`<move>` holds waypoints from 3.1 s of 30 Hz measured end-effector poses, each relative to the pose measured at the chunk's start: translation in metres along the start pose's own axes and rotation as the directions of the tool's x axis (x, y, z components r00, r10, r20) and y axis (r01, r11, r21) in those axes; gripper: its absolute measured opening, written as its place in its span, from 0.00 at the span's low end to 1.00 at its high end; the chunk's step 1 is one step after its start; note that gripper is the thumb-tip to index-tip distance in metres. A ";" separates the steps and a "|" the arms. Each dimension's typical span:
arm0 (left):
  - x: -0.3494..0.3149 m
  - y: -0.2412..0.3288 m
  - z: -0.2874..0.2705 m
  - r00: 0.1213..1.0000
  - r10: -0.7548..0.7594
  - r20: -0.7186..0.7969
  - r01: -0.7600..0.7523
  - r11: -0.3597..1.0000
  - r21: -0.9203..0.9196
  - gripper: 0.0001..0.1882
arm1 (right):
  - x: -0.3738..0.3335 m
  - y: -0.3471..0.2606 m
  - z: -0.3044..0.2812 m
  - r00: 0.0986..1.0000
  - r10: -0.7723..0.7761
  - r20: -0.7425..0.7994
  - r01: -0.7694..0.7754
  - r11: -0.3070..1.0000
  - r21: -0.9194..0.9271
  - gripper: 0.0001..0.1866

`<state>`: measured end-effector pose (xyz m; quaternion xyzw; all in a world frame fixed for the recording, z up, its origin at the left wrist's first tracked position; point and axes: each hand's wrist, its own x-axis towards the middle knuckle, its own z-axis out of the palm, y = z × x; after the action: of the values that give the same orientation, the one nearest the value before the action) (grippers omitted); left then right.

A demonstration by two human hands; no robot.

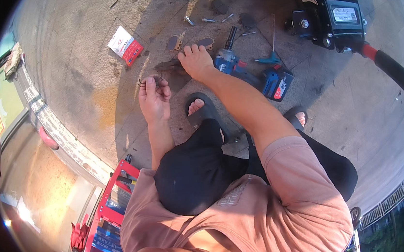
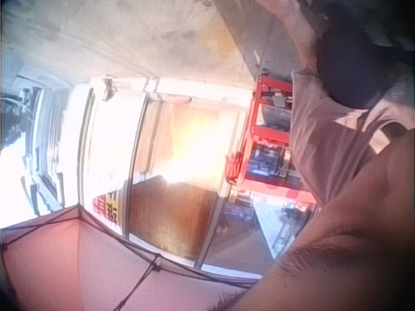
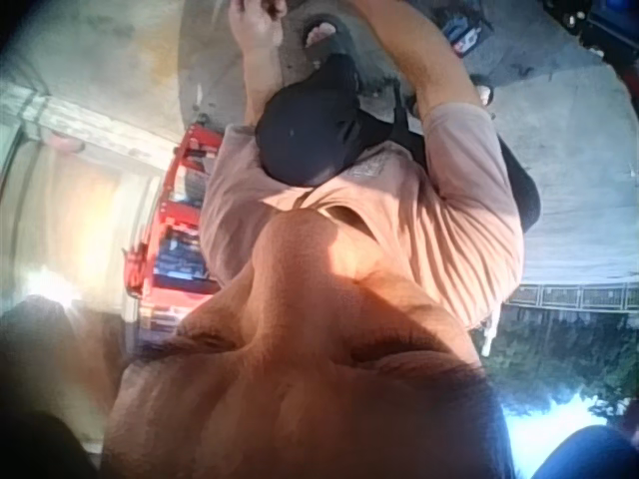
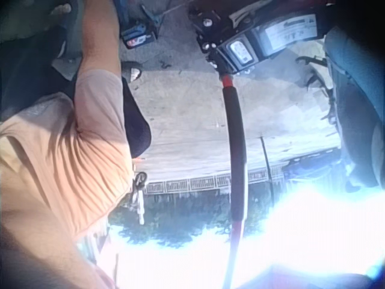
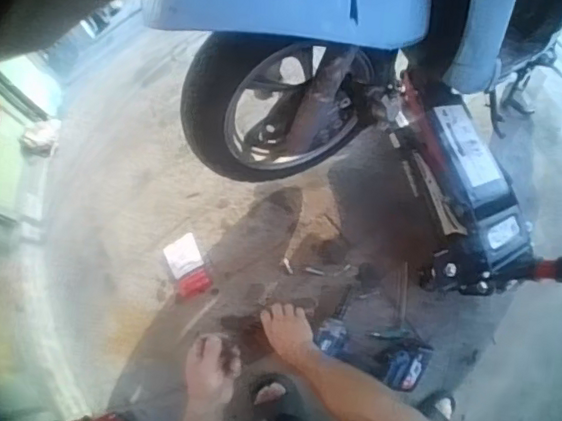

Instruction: The person sits on the ground and uses pliers to bend small metal pins, then inserts them into brake pads. They handle multiple brake pads and pins, repeatedly bending and inserting the pins to secure the pads.

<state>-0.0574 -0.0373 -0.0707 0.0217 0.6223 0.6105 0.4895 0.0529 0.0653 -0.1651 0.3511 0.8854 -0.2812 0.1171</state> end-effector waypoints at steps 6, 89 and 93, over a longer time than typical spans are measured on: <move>-0.001 0.045 0.037 0.968 0.180 0.176 -0.175 0.984 -0.047 0.12 | -0.032 0.005 -0.054 0.992 0.125 0.028 -0.121 0.847 0.518 0.26; -0.049 0.052 0.158 0.708 0.088 0.700 0.299 0.861 -0.411 0.12 | -0.186 0.085 -0.207 0.698 -0.012 -0.716 -0.079 0.992 -0.093 0.39; -0.051 0.052 0.159 0.712 0.077 0.698 0.298 0.867 -0.400 0.11 | -0.185 0.088 -0.205 0.677 -0.032 -0.735 -0.070 0.992 -0.107 0.37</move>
<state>0.0406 0.0609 0.0356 0.0866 0.2193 0.6611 0.7123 0.2454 0.1339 0.0399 0.4356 0.8700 -0.0585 -0.2234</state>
